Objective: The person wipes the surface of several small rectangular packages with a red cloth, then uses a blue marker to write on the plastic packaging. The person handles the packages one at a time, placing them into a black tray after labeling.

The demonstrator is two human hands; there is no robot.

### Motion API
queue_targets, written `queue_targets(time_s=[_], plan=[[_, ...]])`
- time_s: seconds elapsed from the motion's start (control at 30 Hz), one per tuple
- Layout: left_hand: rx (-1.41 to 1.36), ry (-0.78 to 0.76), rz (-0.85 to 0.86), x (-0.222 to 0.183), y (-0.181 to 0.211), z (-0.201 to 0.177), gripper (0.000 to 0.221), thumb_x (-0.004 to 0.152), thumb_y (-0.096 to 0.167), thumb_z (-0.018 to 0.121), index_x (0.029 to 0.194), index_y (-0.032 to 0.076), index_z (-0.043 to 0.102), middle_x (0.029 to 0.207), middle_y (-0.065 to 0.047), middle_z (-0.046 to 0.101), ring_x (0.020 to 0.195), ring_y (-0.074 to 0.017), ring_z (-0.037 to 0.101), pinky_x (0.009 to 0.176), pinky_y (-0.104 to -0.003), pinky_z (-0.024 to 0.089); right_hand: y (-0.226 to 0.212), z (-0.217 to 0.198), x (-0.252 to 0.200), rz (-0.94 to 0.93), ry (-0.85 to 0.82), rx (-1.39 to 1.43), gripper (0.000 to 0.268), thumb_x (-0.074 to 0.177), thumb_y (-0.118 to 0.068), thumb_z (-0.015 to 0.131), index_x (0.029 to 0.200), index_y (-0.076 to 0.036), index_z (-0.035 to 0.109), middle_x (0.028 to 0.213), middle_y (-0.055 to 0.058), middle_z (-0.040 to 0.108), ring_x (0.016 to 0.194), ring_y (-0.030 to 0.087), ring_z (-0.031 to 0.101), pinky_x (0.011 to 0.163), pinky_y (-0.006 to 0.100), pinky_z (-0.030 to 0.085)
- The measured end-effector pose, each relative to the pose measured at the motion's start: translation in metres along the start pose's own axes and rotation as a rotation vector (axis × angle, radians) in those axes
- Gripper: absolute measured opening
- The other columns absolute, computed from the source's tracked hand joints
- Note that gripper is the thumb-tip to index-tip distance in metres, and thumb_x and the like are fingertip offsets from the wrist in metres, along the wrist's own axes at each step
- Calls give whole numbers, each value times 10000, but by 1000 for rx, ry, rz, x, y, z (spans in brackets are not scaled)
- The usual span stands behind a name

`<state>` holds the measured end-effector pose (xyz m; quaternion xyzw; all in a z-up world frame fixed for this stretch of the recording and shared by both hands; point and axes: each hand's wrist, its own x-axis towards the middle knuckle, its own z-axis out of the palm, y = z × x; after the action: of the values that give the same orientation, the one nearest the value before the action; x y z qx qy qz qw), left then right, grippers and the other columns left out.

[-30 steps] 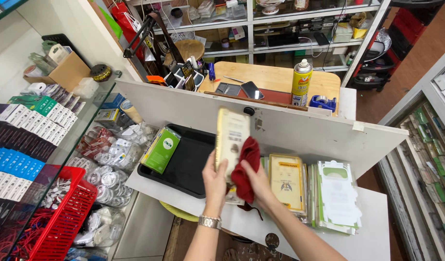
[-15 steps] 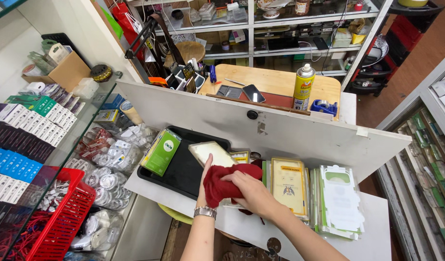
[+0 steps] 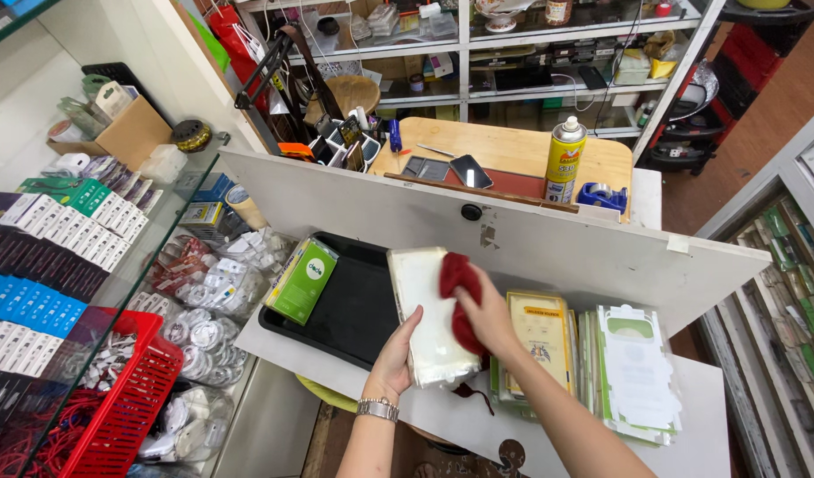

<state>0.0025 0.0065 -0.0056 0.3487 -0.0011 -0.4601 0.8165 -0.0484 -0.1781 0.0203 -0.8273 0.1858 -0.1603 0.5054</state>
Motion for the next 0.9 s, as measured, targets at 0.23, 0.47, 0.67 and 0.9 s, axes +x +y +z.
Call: queue_targets(time_s=[0.23, 0.47, 0.67, 0.9], plan=[[388, 230, 53, 18, -5, -14, 414, 914, 171, 628, 1280, -13, 571, 1165, -170, 685, 1024, -249, 707, 857, -388, 605, -5, 25, 10, -394, 137, -216, 552, 928, -323, 722, 1404, -97, 557, 1500, 264, 461, 1278, 449, 508, 1043, 495, 392], [280, 212, 121, 3, 21, 7, 536, 891, 198, 687, 1339, -58, 540, 1216, -181, 707, 1079, -248, 728, 867, -344, 619, -5, -9, 35, 439, -119, 846, 618, 882, -390, 657, 1432, -172, 476, 1365, 114, 628, 1181, 244, 640, 956, 408, 544], [1128, 567, 320, 11, 25, 28, 829, 826, 357, 720, 1520, 102, 345, 1315, -148, 620, 1069, -262, 693, 912, -367, 569, 6, 6, 19, 413, -180, 796, 622, 836, -188, 760, 1397, -72, 517, 1244, 127, 650, 1064, 230, 652, 883, 398, 568], [307, 237, 195, 30, 10, 25, 816, 924, 676, 470, 1520, 119, 495, 1514, -97, 551, 1373, -241, 512, 1110, -390, 408, -22, 40, -16, 4, -68, 279, 701, 868, -305, 762, 1443, -79, 429, 1297, 151, 629, 1179, 275, 638, 985, 376, 509]])
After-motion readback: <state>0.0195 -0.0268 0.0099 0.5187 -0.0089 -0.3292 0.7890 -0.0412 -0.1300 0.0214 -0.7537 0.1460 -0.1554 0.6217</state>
